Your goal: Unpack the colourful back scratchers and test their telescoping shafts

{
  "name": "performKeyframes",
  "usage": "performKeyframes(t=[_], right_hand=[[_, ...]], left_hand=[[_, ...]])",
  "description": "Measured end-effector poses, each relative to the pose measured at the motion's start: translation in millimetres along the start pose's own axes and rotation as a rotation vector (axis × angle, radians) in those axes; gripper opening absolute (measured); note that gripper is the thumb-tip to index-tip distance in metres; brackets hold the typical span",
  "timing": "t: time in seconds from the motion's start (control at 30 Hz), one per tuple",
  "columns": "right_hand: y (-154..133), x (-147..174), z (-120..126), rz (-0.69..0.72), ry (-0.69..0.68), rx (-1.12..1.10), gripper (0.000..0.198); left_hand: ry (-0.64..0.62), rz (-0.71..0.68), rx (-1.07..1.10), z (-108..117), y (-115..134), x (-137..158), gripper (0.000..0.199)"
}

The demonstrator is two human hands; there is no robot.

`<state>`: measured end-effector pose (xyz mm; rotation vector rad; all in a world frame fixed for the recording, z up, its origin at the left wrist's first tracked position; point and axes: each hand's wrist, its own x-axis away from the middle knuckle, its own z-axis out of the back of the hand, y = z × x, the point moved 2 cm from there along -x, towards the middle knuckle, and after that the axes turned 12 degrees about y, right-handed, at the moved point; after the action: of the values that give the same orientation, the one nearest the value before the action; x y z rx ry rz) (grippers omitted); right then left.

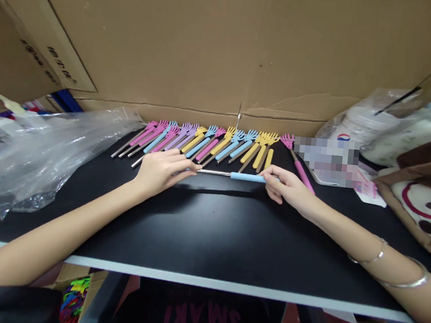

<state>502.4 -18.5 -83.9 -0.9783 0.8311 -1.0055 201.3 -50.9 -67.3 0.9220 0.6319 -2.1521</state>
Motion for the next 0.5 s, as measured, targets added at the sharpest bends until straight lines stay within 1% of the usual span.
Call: performKeyframes(t=[0.13,0.3,0.4,0.5], right_hand=[[2.2,-0.2,-1.3,0.024,0.012,0.007,0.042],[0.6,1.6,-0.1,0.119,0.067,0.067,0.038],[-3.1,4.3,2.2,0.163,0.112,0.125,0.033],[-6.0,6.1,4.6,0.231,0.150,0.238,0.027]], left_hand=[[-0.007,0.027,0.052,-0.6,-2.7,0.6,0.022],[-0.049,0.062,0.177,-0.8,-3.0,0.8,0.024],[-0.070,0.126,0.264,-3.1,-3.8,1.1,0.026],[-0.098,0.197,0.362,-6.7,-4.9,1.7,0.022]])
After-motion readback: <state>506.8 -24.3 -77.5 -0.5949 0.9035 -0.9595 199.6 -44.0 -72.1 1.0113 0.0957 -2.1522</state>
